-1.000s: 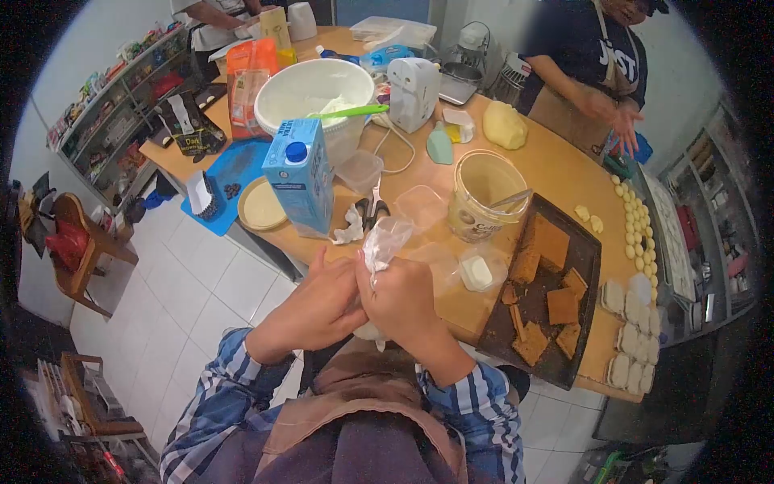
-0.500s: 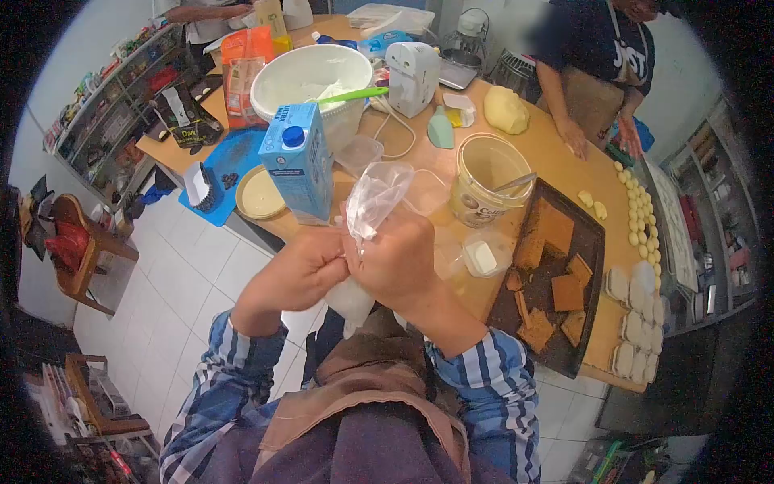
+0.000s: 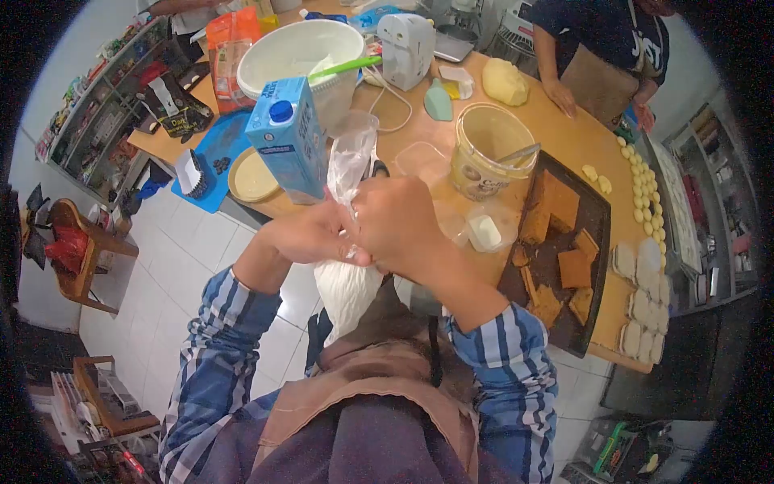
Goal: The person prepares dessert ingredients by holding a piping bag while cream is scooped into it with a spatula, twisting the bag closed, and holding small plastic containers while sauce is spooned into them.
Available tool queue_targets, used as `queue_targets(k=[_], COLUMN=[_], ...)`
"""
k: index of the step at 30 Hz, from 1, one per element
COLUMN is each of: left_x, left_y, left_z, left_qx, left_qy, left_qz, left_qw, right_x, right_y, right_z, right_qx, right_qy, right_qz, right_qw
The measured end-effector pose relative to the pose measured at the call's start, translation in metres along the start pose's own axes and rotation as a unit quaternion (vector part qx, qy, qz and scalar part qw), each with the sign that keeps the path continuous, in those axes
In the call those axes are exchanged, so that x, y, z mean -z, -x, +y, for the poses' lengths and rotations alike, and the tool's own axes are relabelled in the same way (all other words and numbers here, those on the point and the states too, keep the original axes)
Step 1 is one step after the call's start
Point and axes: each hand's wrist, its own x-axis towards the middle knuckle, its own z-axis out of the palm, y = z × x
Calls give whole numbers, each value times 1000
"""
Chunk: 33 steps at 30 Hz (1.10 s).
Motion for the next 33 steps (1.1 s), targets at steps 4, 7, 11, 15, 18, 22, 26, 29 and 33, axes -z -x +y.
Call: queue_targets(k=[4,7,11,15,18,22,26,29,33], left_x=[-1,-9,-4,1,-1,1,0,-14,-21], left_y=[0,1,-3,-10,-11,-16,-13,-15,-6], left_z=[-1,15,0,-20,-16,-19,-12,-8,-2], left_qx=[20,25,22,-90,-64,-81,77,-179,-83], left_qy=[-22,-134,-244,-300,-306,-320,-321,-302,-435], left_qz=[-4,29,97,138,150,153,156,242,241], left_qw=[1000,990,965,939,938,931,931,905,864], right_x=[3,-3,-6,-10,-13,-14,-11,-5,2], right_y=[2,5,10,11,13,13,9,10,7], right_z=[-4,-5,6,9,9,9,7,11,7], right_qx=[-28,-35,-32,-37,-61,-89,-109,-145,-149], right_qy=[11,-12,9,18,-6,-30,-51,-31,-25], right_qz=[15,34,15,20,31,55,70,56,56], right_qw=[999,999,999,999,998,994,990,987,987])
